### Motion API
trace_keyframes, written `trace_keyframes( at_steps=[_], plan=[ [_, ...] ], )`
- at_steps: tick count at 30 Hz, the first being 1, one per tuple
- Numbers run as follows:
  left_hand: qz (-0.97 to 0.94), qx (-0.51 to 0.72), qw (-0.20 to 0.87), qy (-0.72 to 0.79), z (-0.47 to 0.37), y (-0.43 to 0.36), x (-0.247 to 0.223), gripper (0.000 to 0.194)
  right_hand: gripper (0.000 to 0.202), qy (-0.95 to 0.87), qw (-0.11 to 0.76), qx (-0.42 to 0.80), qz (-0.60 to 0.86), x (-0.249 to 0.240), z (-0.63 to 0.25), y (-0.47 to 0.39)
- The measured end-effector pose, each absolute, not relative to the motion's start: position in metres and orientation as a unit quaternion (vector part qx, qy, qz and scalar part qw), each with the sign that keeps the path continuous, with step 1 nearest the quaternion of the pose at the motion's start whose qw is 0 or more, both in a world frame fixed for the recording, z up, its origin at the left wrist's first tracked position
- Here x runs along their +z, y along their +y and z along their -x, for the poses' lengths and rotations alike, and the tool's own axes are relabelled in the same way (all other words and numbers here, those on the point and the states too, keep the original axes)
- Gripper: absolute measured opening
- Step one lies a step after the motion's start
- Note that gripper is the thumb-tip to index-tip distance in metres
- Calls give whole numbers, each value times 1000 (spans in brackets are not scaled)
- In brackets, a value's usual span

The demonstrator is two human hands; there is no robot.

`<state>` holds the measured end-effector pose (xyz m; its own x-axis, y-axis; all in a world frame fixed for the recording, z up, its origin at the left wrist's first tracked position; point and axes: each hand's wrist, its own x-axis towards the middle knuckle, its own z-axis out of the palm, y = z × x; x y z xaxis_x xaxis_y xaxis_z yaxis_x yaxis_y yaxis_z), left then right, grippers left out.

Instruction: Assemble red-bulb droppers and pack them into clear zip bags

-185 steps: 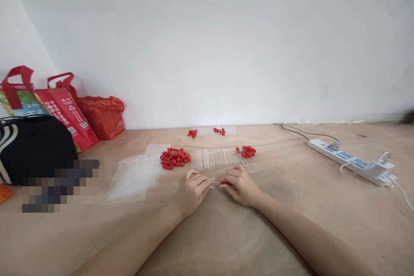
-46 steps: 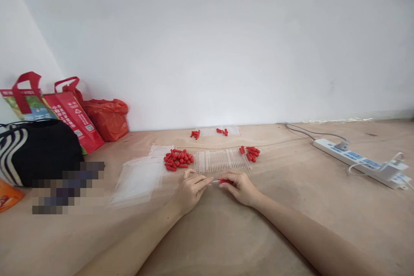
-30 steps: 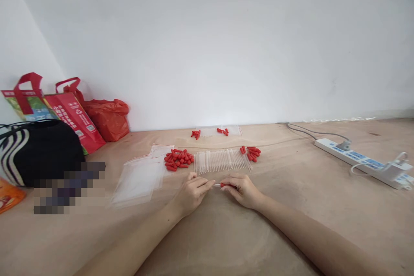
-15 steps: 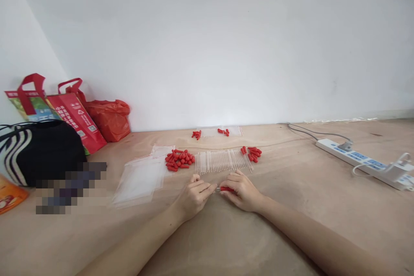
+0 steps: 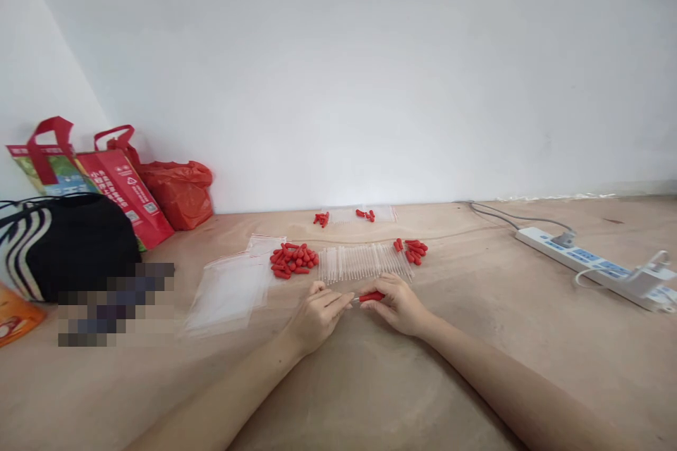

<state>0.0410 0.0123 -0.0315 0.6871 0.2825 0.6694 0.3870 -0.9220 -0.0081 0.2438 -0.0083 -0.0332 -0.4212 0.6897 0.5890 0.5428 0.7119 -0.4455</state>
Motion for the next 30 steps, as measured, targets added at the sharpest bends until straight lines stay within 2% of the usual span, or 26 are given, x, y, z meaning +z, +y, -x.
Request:
trace_keyframes(
  at_steps=[9, 30],
  plan=[
    [918, -344, 66, -186, -40, 12, -33, 21, 14, -848, 340, 81, 399, -31, -249, -10],
    [913, -352, 60, -195, -42, 8, -29, 19, 19, -846, 350, 59, 399, -28, -249, -11]
  ],
)
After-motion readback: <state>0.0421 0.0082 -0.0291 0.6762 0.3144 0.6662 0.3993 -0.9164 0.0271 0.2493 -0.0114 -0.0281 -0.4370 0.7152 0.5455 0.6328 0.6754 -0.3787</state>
